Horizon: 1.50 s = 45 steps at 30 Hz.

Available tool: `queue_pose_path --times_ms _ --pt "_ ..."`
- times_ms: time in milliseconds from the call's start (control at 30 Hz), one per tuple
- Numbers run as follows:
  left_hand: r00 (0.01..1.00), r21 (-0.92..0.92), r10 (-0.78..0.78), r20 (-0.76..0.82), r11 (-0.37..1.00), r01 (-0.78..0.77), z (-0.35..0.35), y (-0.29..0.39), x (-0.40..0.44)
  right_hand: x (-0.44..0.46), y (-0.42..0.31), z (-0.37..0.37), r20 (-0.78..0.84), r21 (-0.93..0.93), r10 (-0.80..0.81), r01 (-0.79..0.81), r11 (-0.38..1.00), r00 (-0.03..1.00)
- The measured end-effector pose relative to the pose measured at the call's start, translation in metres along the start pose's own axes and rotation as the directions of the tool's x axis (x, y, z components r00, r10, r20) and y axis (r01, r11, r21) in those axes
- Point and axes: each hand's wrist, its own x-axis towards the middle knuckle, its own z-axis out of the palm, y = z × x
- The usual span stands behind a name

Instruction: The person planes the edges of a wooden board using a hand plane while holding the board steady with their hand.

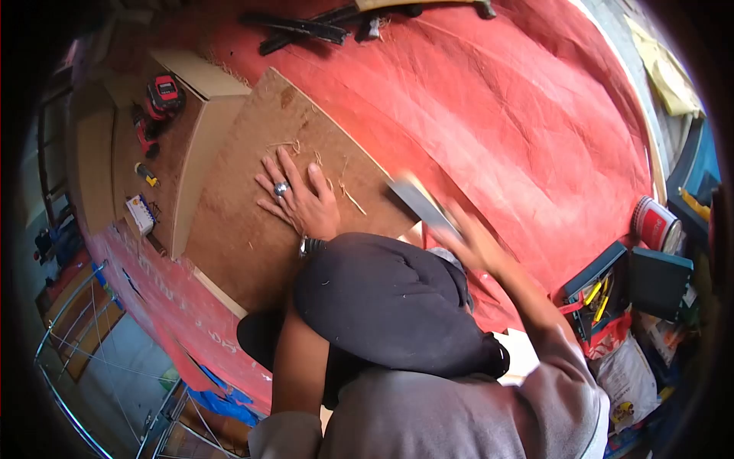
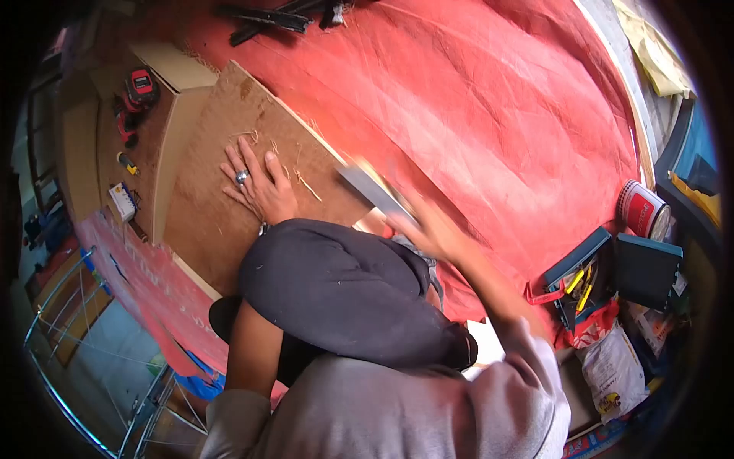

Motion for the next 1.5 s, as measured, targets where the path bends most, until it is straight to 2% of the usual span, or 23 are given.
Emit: queue_pose_path --times_ms 33,67,133,233,333,367,500,600,667,700,733,767,800,900,933,1000,1033,1133,1233,1300,1333,1367,1500 --pt "1.0 -0.008 0.0 0.002 1.0 0.0 0.005 0.001 -0.002 -0.046 0.003 -0.017 0.055 -0.108 0.247 -0.24 0.965 0.967" --pt "1.0 -0.015 -0.005 0.003 1.0 0.005 0.011 0.001 -0.006 -0.081 0.019 -0.027 -0.045 -0.135 0.214 -0.218 0.966 0.976" --pt "1.0 0.043 0.009 -0.005 0.999 -0.008 -0.012 -0.01 0.0 -0.12 0.037 -0.039 -0.083 0.119 0.518 -0.507 0.854 0.852" --pt "1.0 0.049 0.019 -0.007 0.999 -0.019 -0.007 -0.005 0.004 -0.118 0.054 -0.058 -0.286 0.378 0.517 -0.401 0.834 0.807" --pt "0.999 0.076 0.022 0.025 0.997 -0.024 -0.007 -0.008 -0.007 -0.081 0.056 -0.041 -0.371 0.51 0.406 -0.182 0.841 0.835" --pt "0.999 0.082 0.028 0.03 0.996 -0.031 -0.008 -0.008 -0.005 -0.076 0.053 -0.032 -0.337 0.578 0.402 -0.151 0.802 0.851" --pt "0.999 -0.024 0.023 0.025 0.999 -0.022 -0.017 -0.003 0.009 -0.085 0.018 -0.001 -0.282 0.546 0.355 -0.155 0.823 0.891" --pt "0.998 0.086 -0.025 -0.052 0.996 0.03 0.005 0.014 0.01 -0.112 0.047 0.02 -0.309 0.575 0.364 -0.133 0.807 0.879" --pt "0.992 0.098 0.119 -0.038 0.989 -0.115 0.001 0.051 0.005 -0.12 0.064 0.027 -0.308 0.662 0.412 -0.118 0.74 0.858" --pt "0.918 -0.037 0.279 0.283 0.959 -0.28 -0.039 0.081 0.009 -0.121 0.061 0.028 -0.324 0.689 0.446 -0.115 0.716 0.834" --pt "0.716 -0.217 0.438 0.544 0.898 -0.384 -0.075 0.106 0.009 -0.124 0.055 0.026 -0.337 0.716 0.482 -0.112 0.689 0.809" --pt "0.691 -0.486 0.672 0.266 0.712 -0.506 -0.047 0.113 -0.01 -0.125 0.046 0.023 -0.348 0.742 0.517 -0.108 0.662 0.782" --pt "0.617 -0.652 0.783 -0.077 0.428 -0.625 -0.035 0.121 -0.022 -0.126 0.04 0.019 -0.354 0.761 0.525 -0.088 0.643 0.774" --pt "0.475 -0.596 0.861 -0.181 0.288 -0.75 -0.044 0.124 -0.029 -0.125 0.036 0.005 -0.375 0.787 0.576 -0.079 0.612 0.727" --pt "0.55 -0.525 0.812 -0.198 0.386 -0.759 -0.044 0.114 -0.028 -0.123 0.037 0.0 -0.386 0.795 0.575 -0.055 0.604 0.721" --pt "0.69 -0.557 0.695 -0.204 0.497 -0.665 -0.04 0.079 -0.029 -0.119 0.036 -0.006 -0.4 0.814 0.58 -0.015 0.58 0.71" --pt "0.751 -0.575 0.628 -0.203 0.544 -0.61 -0.044 0.062 -0.029 -0.117 0.031 -0.008 -0.418 0.781 0.555 -0.027 0.623 0.719" --pt "0.862 -0.472 0.489 -0.135 0.733 -0.489 -0.074 0.008 -0.036 -0.1 0.02 -0.021 -0.427 0.663 0.413 -0.032 0.748 0.804" --pt "0.939 -0.393 0.328 -0.101 0.854 -0.341 -0.093 -0.032 -0.053 -0.062 0.009 -0.014 -0.565 0.38 0.258 -0.03 0.925 0.784" --pt "0.883 -0.299 0.438 0.17 0.876 -0.377 -0.109 -0.062 -0.051 -0.038 0.017 -0.013 -0.557 0.268 0.059 0.112 0.957 0.829" --pt "0.883 -0.261 0.457 0.106 0.87 -0.419 -0.083 -0.079 -0.056 -0.028 0.018 -0.014 -0.543 0.228 -0.027 0.179 0.957 0.839" --pt "0.867 -0.219 0.494 0.065 0.855 -0.471 -0.061 -0.098 -0.063 -0.032 0.002 -0.016 -0.466 0.26 -0.026 0.165 0.951 0.884" --pt "0.837 -0.22 0.535 0.112 0.835 -0.504 -0.054 -0.117 -0.063 -0.031 0.023 -0.018 -0.466 0.192 -0.152 0.267 0.944 0.871"
